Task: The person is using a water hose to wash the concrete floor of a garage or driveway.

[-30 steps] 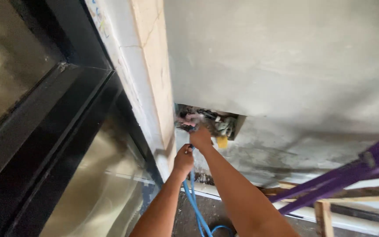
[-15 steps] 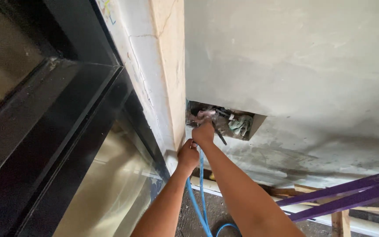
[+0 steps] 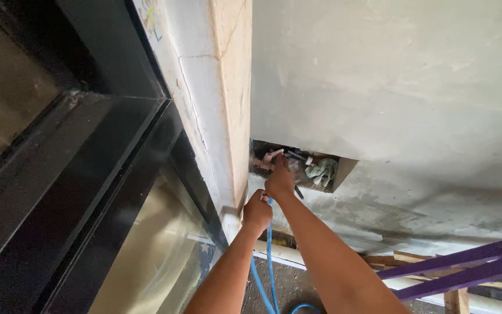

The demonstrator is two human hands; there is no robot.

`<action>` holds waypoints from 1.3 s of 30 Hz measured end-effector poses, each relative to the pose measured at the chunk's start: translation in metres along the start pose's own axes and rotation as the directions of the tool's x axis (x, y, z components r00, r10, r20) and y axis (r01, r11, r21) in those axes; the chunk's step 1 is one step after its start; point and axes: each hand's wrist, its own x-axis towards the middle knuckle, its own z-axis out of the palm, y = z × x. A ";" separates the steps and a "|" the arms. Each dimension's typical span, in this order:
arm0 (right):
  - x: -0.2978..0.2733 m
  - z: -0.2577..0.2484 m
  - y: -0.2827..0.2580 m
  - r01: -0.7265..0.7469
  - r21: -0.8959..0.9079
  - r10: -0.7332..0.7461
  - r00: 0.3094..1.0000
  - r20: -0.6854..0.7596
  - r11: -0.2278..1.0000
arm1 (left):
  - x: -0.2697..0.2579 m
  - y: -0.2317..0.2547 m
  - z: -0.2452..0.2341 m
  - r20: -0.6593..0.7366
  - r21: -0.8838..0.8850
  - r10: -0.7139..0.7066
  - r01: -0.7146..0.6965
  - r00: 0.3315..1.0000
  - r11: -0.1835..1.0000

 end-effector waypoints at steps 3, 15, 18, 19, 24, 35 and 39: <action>-0.004 -0.018 -0.013 -0.017 -0.010 0.018 0.998 0.060 1.000 | 0.006 -0.008 0.007 0.014 -0.010 0.023 -0.023 1.000 1.000; -0.085 -0.053 0.029 -0.357 0.905 0.278 0.868 0.412 -0.230 | -0.049 -0.004 0.034 -0.052 -0.047 0.140 -0.143 0.989 0.989; -0.148 -0.147 -0.011 -0.421 0.839 0.357 0.768 0.531 -0.344 | -0.120 0.053 0.034 0.059 -0.207 0.118 -0.103 0.991 0.973; -0.167 -0.166 -0.007 -0.395 0.851 0.378 0.771 0.513 -0.347 | -0.138 0.061 0.040 0.086 -0.207 0.135 -0.115 0.987 0.972; -0.270 -0.236 0.042 -0.350 0.899 0.451 0.779 0.435 -0.262 | -0.238 0.091 0.084 0.108 -0.369 0.323 -0.264 0.940 0.891; -0.622 -0.408 0.109 -0.043 0.999 0.837 0.546 0.029 -0.007 | -0.574 0.122 0.155 0.534 -0.317 0.359 -0.212 0.765 0.924; -0.757 -0.429 0.129 0.124 0.992 0.950 0.309 -0.039 0.000 | -0.675 0.091 0.200 0.469 -0.364 0.655 -0.545 0.593 0.755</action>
